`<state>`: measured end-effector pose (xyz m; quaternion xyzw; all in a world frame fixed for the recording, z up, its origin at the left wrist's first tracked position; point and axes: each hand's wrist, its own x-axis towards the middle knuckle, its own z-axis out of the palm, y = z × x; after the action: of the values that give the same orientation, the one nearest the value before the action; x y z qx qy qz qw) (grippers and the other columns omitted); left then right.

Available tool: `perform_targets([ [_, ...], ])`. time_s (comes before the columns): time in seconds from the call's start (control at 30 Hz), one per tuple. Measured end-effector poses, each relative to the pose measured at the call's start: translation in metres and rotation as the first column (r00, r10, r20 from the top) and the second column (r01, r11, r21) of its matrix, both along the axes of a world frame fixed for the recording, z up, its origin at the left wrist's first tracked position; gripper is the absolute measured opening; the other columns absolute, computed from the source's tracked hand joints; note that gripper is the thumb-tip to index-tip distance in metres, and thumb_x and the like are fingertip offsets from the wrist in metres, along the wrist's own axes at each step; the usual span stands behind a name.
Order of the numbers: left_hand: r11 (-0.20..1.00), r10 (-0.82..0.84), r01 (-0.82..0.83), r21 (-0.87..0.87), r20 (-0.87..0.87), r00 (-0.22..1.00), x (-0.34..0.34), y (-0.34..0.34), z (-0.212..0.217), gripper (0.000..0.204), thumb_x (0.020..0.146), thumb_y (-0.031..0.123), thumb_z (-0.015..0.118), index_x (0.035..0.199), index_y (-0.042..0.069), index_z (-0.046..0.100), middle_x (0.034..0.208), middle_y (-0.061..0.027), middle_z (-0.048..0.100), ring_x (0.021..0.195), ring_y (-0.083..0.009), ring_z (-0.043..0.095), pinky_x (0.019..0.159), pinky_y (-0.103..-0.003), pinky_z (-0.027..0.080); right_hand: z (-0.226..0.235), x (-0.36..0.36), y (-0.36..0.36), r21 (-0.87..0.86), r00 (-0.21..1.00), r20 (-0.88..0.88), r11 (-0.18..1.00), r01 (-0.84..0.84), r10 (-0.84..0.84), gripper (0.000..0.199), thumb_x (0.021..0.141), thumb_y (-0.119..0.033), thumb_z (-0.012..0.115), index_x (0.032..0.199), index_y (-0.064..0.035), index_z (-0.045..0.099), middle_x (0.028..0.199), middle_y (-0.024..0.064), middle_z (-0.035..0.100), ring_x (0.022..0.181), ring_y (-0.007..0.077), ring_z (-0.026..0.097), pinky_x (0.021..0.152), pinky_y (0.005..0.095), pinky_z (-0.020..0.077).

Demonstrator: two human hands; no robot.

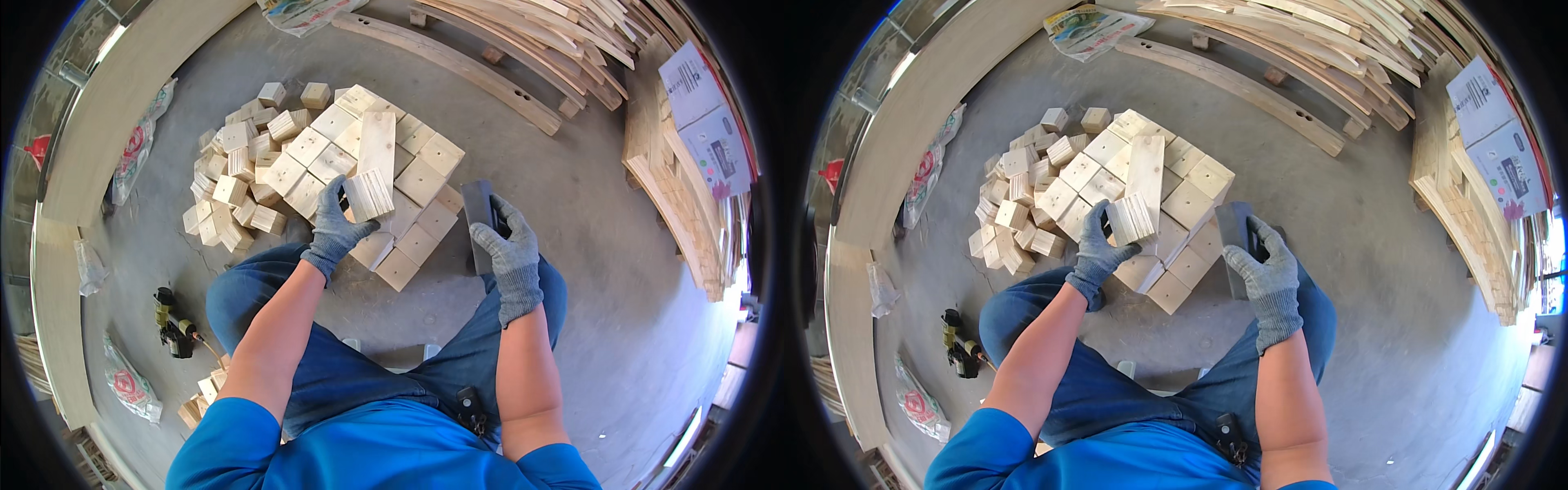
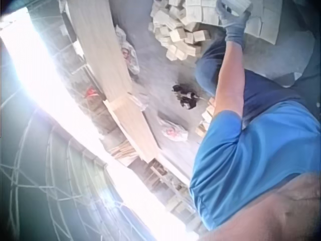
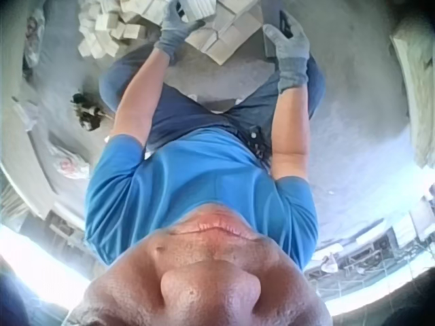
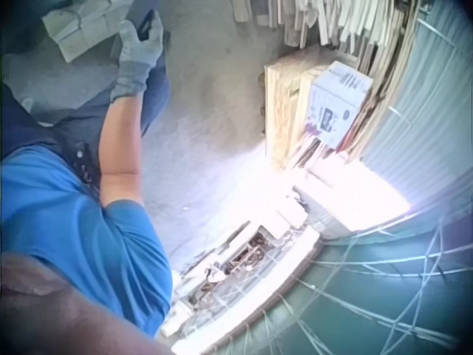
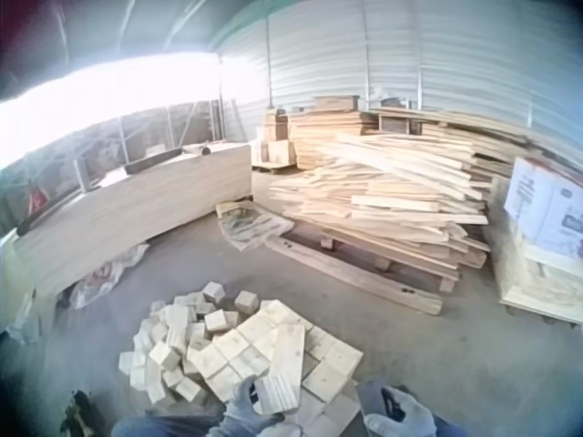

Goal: The person sits on a low stool and sands small wooden blocks one by one using a sanding block. They pick up each block, rub its surfaces, and place it back into a pile on the floor.

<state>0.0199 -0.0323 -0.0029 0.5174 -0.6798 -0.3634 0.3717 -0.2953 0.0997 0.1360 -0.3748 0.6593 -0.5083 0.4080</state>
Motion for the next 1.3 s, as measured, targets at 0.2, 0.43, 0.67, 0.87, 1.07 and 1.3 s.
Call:
perform_targets([
  [0.2, 0.999, -0.046, 0.046, -0.019, -0.017, 0.999, 0.008, 0.006, -0.013, 0.137, 0.058, 0.022, 0.108, 0.166, 0.002, 0.027, 0.158, -0.0184, 0.048, 0.145, -0.032, 0.053, 0.126, -0.045, 0.044, 0.002, 0.009, -0.006, 0.043, 0.997, -0.076, 0.999, -0.022, 0.025, 0.069, 0.088, -0.01, 0.09, 0.15, 0.0003, 0.062, 0.134, 0.0126, 0.073, 0.114, 0.0171, 0.07, 0.101, 0.0307, 0.057],
  [0.43, 0.997, -0.066, 0.059, 0.048, 0.153, 0.986, 0.005, 0.006, -0.007, 0.154, 0.054, 0.029, 0.11, 0.17, -0.004, 0.013, 0.159, -0.0211, 0.047, 0.149, -0.0323, 0.047, 0.127, -0.042, 0.039, -0.03, 0.015, -0.01, 0.003, 0.961, -0.268, 0.998, -0.062, 0.06, 0.069, 0.084, -0.014, 0.094, 0.146, -0.001, 0.066, 0.139, 0.0159, 0.071, 0.121, 0.0226, 0.068, 0.107, 0.0351, 0.0552],
  [0.67, 0.977, -0.086, 0.131, 0.169, -0.252, 0.964, -0.004, -0.006, -0.033, 0.155, 0.055, 0.031, 0.109, 0.171, -0.002, 0.012, 0.159, -0.0179, 0.049, 0.147, -0.0251, 0.048, 0.128, -0.04, 0.039, -0.027, 0.055, -0.007, -0.049, 0.815, -0.555, 0.971, -0.234, 0.168, 0.071, 0.078, -0.018, 0.097, 0.141, -0.0023, 0.069, 0.148, 0.0227, 0.064, 0.131, 0.0349, 0.065, 0.114, 0.0409, 0.0516],
  [0.87, 0.987, -0.092, 0.117, 0.108, -0.211, 0.973, -0.004, -0.002, -0.028, 0.141, 0.059, 0.026, 0.108, 0.169, 0.003, 0.024, 0.155, -0.0158, 0.053, 0.144, -0.0283, 0.052, 0.123, -0.04, 0.043, -0.021, 0.083, -0.008, -0.054, 0.644, -0.736, 0.93, -0.363, 0.208, 0.071, 0.077, -0.021, 0.094, 0.143, -0.0073, 0.069, 0.15, 0.0237, 0.062, 0.133, 0.0429, 0.06, 0.115, 0.0504, 0.0475],
  [1.07, 0.987, -0.115, 0.141, 0.073, -0.283, 0.952, -0.006, -0.001, -0.018, 0.119, 0.065, 0.028, 0.106, 0.16, 0.006, 0.039, 0.149, -0.0149, 0.054, 0.14, -0.0291, 0.054, 0.121, -0.041, 0.045, -0.015, 0.112, -0.024, 0.029, 0.5, -0.827, 0.909, -0.417, 0.256, 0.068, 0.08, -0.026, 0.091, 0.144, -0.0171, 0.069, 0.156, 0.0231, 0.055, 0.134, 0.0458, 0.057, 0.113, 0.0557, 0.0447],
  [1.3, 0.994, -0.091, 0.102, 0.04, -0.219, 0.972, -0.004, -0.002, -0.02, 0.118, 0.062, 0.026, 0.105, 0.159, 0.004, 0.042, 0.147, -0.0163, 0.056, 0.139, -0.0307, 0.054, 0.122, -0.04, 0.043, -0.036, 0.132, -0.062, 0.06, 0.352, -0.903, 0.883, -0.466, 0.247, 0.067, 0.082, -0.03, 0.088, 0.145, -0.0195, 0.068, 0.16, 0.0187, 0.051, 0.132, 0.0471, 0.057, 0.108, 0.0605, 0.0463],
])
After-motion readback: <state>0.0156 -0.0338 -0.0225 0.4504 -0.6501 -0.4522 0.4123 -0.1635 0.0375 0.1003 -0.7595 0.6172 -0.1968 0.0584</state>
